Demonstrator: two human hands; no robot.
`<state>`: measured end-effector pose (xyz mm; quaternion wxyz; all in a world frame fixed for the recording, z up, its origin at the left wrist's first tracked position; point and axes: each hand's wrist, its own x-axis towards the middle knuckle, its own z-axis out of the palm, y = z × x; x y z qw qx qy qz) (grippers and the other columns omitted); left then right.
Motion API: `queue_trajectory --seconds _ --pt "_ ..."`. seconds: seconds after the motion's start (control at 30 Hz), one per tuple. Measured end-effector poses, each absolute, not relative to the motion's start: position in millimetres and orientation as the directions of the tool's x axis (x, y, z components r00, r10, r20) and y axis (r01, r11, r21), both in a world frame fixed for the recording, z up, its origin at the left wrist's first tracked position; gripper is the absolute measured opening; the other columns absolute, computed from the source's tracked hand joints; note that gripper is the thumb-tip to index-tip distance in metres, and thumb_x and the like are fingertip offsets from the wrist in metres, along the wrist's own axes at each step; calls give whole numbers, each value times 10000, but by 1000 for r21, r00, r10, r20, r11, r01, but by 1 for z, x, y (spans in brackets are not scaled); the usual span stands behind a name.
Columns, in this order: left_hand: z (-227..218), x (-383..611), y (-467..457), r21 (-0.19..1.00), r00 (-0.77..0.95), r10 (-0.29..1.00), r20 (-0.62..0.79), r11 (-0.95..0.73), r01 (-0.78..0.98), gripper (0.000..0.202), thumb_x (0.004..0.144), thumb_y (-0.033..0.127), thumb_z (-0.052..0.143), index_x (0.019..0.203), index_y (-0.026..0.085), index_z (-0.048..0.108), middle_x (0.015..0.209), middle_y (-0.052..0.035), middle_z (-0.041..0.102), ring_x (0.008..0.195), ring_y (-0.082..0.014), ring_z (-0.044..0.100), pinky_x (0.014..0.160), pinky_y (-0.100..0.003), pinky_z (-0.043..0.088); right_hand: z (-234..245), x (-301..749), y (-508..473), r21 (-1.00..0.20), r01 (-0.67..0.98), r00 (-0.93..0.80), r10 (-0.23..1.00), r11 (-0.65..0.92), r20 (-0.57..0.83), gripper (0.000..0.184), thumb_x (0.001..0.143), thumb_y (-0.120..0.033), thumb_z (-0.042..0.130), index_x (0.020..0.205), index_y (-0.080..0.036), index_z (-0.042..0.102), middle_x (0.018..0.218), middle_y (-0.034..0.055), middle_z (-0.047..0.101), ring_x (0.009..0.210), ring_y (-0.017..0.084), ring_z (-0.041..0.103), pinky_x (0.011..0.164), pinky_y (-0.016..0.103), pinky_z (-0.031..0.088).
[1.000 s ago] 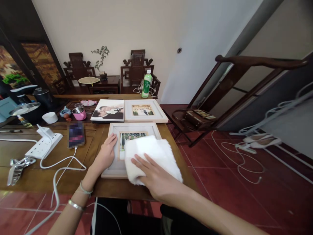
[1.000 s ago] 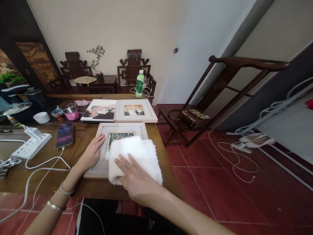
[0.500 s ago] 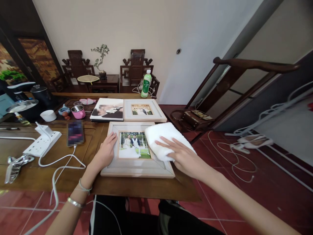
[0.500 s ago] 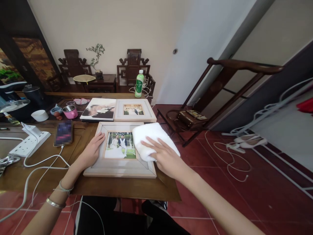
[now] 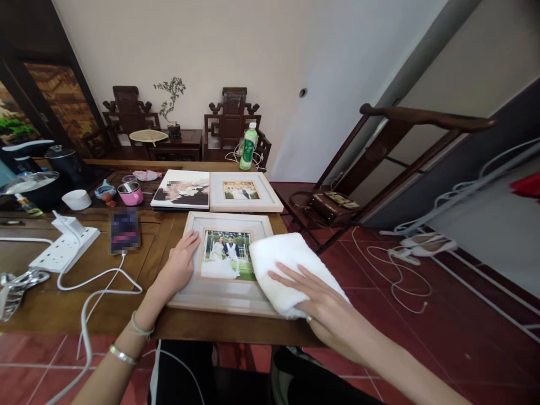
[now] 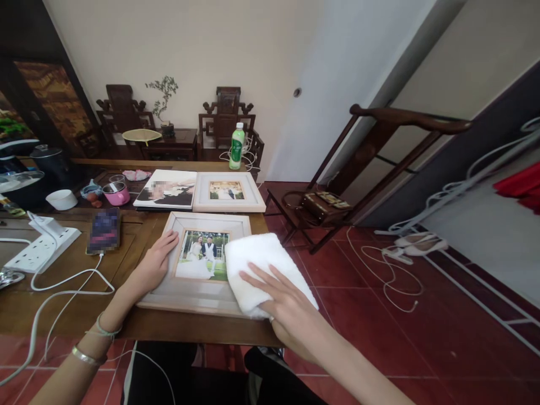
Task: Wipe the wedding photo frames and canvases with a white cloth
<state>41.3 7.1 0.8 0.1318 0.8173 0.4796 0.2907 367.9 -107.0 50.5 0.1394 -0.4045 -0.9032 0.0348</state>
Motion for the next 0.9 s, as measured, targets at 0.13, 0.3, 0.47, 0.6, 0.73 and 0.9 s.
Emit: queue_trajectory --seconds 0.13,0.3,0.47,0.6,0.73,0.9 --pt "1 39 7 509 391 857 336 -515 690 611 756 4 358 1327 155 510 1429 -120 462 1389 -242 317 1135 -533 257 56 371 -72 -219 749 -605 780 626 160 522 610 61 347 904 -174 709 1493 60 351 1421 225 137 1125 566 218" --pt "6 39 5 515 384 867 317 -497 698 577 786 11 334 1311 156 523 1429 -123 459 1396 -244 300 1125 -550 261 66 364 -13 -213 798 -564 823 564 63 572 606 78 357 1030 -134 679 1494 116 343 1412 274 142 1102 597 232" --pt "9 40 3 507 362 877 315 -478 717 543 807 20 320 1291 135 539 1427 -149 452 1395 -252 303 1119 -550 272 69 355 -26 -171 790 -584 808 588 80 530 619 62 393 1025 -113 685 1461 162 391 1402 275 184 1119 530 256" --pt "5 40 2 523 333 880 339 -471 710 538 807 18 330 1284 136 549 1432 -146 446 1392 -247 312 1132 -516 272 68 358 -82 -207 738 -645 762 642 63 519 600 31 404 973 -173 702 1464 102 402 1408 250 188 1139 534 206" --pt "0 39 4 517 337 867 368 -492 701 561 793 2 339 1298 144 539 1451 -131 426 1387 -236 325 1140 -487 278 62 364 -112 -239 706 -659 742 666 122 453 568 28 393 845 -180 684 1501 67 340 1414 246 154 1146 508 206" --pt "-2 38 5 498 366 859 358 -507 704 574 790 -9 334 1313 135 522 1429 -133 456 1370 -230 358 1137 -479 293 56 365 -76 -236 778 -554 813 582 180 457 627 40 415 969 -132 665 1521 151 272 1409 288 155 1122 532 242"
